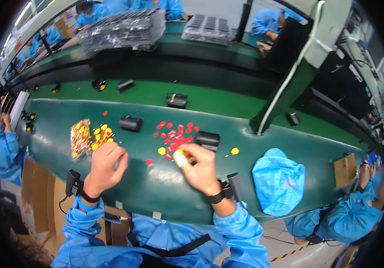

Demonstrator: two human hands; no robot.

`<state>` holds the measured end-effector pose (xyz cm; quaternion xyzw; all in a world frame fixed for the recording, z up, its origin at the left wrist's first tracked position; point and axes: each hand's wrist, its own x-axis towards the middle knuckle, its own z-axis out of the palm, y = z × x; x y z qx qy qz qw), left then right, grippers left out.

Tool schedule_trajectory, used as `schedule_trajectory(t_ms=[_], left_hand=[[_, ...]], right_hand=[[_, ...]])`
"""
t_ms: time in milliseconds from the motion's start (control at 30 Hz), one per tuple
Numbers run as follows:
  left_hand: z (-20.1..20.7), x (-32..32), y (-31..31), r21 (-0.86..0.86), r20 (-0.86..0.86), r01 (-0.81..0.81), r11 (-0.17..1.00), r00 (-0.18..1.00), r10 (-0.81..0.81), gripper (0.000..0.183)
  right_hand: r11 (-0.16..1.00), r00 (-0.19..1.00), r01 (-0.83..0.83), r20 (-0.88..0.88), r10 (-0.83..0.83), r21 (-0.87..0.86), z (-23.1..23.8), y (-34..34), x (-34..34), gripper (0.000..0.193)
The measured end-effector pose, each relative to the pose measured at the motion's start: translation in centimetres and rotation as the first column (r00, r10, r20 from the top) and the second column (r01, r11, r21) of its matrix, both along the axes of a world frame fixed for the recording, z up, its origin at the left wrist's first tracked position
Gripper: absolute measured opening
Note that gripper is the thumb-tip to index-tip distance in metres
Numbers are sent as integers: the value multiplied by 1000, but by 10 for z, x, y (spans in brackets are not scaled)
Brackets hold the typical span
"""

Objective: Assembling small plastic housing parts with yellow pins and red gaskets on a conveyor belt.

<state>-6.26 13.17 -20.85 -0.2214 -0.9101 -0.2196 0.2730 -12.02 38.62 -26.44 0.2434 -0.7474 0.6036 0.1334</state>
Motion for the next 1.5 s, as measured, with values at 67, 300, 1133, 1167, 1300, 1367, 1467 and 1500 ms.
schedule_trajectory(t_ms=[67, 300, 1133, 1167, 1300, 1367, 1467, 1500], left_hand=[[4, -13, 23, 263, 62, 153, 952, 983, -175, 10], [-25, -50, 66, 603, 338, 326, 728, 722, -604, 13], [-50, -38, 76, 669, 401, 45, 742, 818, -412, 19], [-49, -40, 74, 715, 515, -43, 697, 707, -485, 20], [-47, -44, 73, 852, 502, -187, 489, 556, -662, 18], [-48, -45, 74, 917, 393, -167, 362, 532, -750, 16], [-48, -41, 74, 926, 377, -179, 332, 491, -785, 14], [-49, -42, 75, 926, 377, -178, 333, 490, -786, 14]], right_hand=[[985, 981, -10, -188, 43, 173, 15, 1, 8, 17], [965, 891, 116, -454, 4, 237, 20, 10, 9, 26], [853, 937, 137, -346, 54, 504, -3, -2, 10, 34], [853, 937, 133, -345, 58, 505, -2, -2, 9, 34], [954, 996, -74, -26, 85, 289, 6, 1, 14, 29], [945, 858, -228, 410, 310, -237, 9, 5, 11, 24], [905, 761, -231, 514, 397, -358, 13, 5, 11, 16], [905, 761, -229, 514, 396, -358, 12, 7, 10, 16]])
